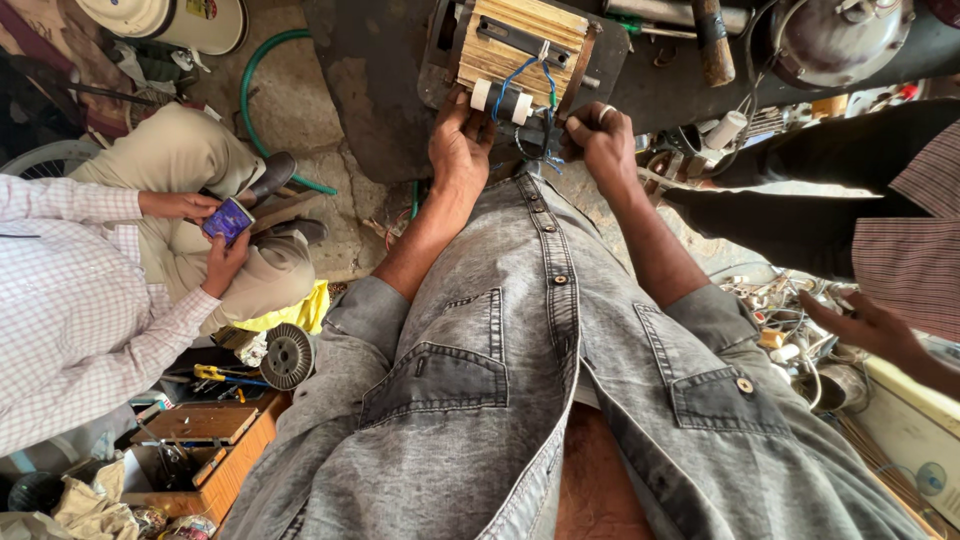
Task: The person uses a hammer and screwdriver to work on a small electrical component with wires, likely a transformer or motor. They repeatedly strike the component and adjust wires while another person sits nearby using a phone.
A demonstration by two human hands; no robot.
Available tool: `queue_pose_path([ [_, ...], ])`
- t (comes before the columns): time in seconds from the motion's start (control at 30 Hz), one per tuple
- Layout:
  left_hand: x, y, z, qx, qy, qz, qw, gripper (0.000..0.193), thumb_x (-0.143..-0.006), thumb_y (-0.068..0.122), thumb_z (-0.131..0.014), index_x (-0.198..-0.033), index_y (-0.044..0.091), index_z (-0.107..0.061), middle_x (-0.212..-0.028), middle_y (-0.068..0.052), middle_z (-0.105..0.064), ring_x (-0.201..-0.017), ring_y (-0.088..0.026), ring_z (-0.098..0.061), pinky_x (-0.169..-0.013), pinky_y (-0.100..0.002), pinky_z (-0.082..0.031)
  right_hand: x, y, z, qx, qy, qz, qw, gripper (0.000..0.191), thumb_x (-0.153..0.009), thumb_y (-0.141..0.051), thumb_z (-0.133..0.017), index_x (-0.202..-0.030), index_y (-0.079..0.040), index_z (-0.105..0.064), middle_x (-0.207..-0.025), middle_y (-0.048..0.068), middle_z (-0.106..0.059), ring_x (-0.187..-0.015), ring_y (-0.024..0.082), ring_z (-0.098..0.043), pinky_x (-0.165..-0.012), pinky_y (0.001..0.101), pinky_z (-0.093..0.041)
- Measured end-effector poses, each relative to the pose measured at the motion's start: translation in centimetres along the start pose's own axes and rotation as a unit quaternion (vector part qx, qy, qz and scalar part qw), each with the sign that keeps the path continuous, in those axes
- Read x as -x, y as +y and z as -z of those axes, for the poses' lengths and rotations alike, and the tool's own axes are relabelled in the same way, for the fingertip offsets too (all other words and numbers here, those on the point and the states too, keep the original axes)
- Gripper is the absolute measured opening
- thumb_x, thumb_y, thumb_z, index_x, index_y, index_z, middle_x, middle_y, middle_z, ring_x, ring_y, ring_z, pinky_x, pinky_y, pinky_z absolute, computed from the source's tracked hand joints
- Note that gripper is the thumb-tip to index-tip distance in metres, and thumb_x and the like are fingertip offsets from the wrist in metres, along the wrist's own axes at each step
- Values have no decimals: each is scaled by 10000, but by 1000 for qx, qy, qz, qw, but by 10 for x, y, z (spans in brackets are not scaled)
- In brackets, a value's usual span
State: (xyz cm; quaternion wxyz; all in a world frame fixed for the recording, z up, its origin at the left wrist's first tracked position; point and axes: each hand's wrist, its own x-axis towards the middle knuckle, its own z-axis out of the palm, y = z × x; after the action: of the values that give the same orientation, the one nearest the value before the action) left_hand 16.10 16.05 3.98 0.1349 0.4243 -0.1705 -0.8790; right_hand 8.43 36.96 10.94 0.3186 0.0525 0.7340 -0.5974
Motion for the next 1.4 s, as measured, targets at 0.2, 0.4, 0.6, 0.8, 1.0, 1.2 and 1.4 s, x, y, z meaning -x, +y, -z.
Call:
queue_pose_path([
  [0.2,1,2,-6,20,25,9,999,354,-948,201,-684,-1293,136,-633,-1137,-11,-663,-1049,-199,-596,-914,-430,-462,-6,-2,1,-60,-22,-80,995,159,-1027,-117,-604,-948,8,-663,-758,91,-665,-568,165,-603,-525,303,-517],
  [0.4,0,-1,-8,40,36,34,998,324,-986,218,-641,-1305,163,-628,-1127,-7,-654,-1055,-187,-569,-912,-441,-431,-5,2,5,-23,-48,20,998,141,-1036,-95,-617,-977,23,-668,-800,80,-680,-649,141,-641,-589,286,-531],
  [0.6,-4,0,-4,48,42,62,996,306,-1000,258,-637,-1300,199,-622,-1157,15,-654,-1076,-184,-573,-913,-457,-409,-4,7,12,2,-66,48,997,118,-1034,-84,-631,-978,11,-671,-798,70,-672,-678,131,-652,-612,282,-538],
  [0.8,-2,-1,-10,43,48,31,997,347,-957,256,-693,-1298,218,-637,-1160,14,-651,-1071,-208,-579,-926,-473,-416,-20,14,9,-214,-63,-175,959,109,-1026,-98,-603,-941,-31,-605,-757,82,-602,-579,181,-542,-520,331,-449],
  [1.0,-3,1,-16,50,79,45,995,303,-949,244,-708,-1245,229,-649,-1117,38,-651,-1036,-189,-565,-897,-454,-415,-25,24,11,-223,-63,-206,951,149,-1023,-139,-590,-903,-56,-561,-732,74,-555,-541,191,-447,-515,363,-381],
  [1.2,-5,2,-12,80,57,49,994,249,-941,211,-712,-1187,213,-670,-1069,30,-671,-1007,-177,-595,-879,-430,-451,-25,16,4,-291,-71,-285,911,219,-1037,-244,-590,-921,-58,-589,-683,47,-513,-543,167,-423,-524,343,-374],
  [1.4,-2,3,-8,72,37,74,994,235,-965,230,-689,-1197,191,-675,-1071,18,-676,-972,-182,-603,-849,-405,-465,-11,-12,34,60,-28,-63,996,200,-1012,-222,-655,-1037,-23,-665,-892,161,-707,-726,222,-657,-662,434,-528],
])
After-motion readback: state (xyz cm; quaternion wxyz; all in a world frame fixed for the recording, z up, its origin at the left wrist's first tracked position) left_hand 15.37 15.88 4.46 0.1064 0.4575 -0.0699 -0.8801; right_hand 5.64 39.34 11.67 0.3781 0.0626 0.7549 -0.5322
